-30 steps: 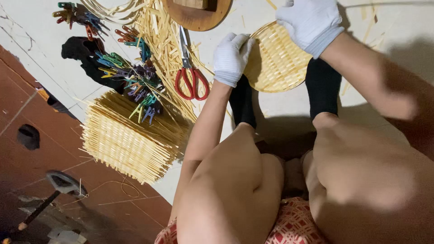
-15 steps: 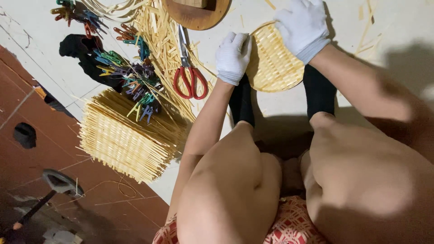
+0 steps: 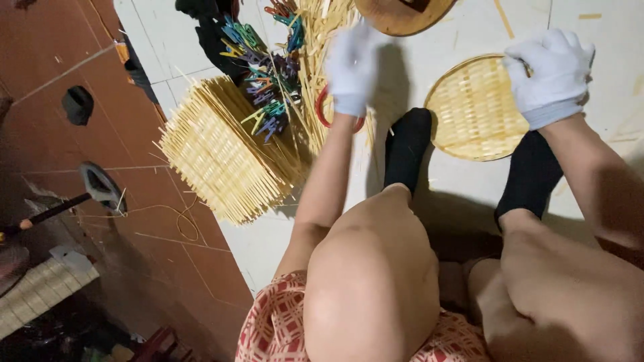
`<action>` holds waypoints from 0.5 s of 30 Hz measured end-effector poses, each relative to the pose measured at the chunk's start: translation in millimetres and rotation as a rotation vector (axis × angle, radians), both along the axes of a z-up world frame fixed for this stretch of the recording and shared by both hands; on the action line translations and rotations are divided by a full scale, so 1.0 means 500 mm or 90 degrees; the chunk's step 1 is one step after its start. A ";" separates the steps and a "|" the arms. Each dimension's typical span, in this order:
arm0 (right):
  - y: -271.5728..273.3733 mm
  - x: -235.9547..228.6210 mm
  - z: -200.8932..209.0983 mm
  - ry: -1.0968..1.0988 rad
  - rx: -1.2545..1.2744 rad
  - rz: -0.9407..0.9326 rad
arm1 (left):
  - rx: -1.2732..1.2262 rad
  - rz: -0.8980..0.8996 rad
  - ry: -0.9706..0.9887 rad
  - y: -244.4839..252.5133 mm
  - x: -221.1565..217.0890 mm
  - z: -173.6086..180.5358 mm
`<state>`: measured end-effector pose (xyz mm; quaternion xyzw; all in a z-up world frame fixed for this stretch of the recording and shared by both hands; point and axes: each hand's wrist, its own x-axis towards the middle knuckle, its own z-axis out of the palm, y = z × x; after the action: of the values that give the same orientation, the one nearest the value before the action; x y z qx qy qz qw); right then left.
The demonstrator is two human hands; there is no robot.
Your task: Weaving and trimming bamboo strips around a mold to create a small basket.
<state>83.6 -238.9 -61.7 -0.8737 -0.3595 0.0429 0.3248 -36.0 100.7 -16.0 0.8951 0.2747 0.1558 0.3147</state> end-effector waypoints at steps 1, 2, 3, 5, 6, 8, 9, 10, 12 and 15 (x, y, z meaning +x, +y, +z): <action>-0.002 -0.002 -0.001 0.000 -0.001 -0.001 | -0.001 -0.001 0.000 0.076 -0.006 -0.003; -0.005 -0.005 -0.003 0.010 0.000 -0.002 | 0.033 0.132 -0.046 0.151 -0.013 -0.006; -0.007 -0.004 -0.004 0.018 0.000 -0.004 | 0.066 0.265 -0.094 0.227 -0.014 -0.011; -0.005 -0.001 -0.001 0.000 -0.006 -0.007 | 0.083 0.257 -0.100 0.324 -0.017 -0.009; -0.003 0.001 0.001 -0.016 -0.012 -0.008 | 0.101 0.251 -0.104 0.374 -0.015 -0.008; 0.000 0.002 0.002 -0.016 -0.010 -0.010 | 0.064 0.236 -0.008 0.457 -0.004 -0.058; -0.002 0.001 0.003 -0.014 -0.008 -0.006 | 0.028 0.224 0.090 0.494 0.000 -0.087; -0.004 -0.001 0.002 -0.013 -0.013 -0.010 | 0.024 0.220 0.091 0.531 0.002 -0.130; -0.005 -0.002 -0.001 -0.002 -0.011 0.002 | -0.075 0.221 0.224 0.604 -0.006 -0.212; -0.008 0.001 -0.008 0.019 -0.031 -0.001 | -0.435 0.256 -0.021 0.571 -0.006 -0.165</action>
<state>84.1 -242.8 -65.8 -0.8809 -0.3528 0.0641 0.3088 -39.2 386.3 -98.6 0.6643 0.4756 0.1284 0.5622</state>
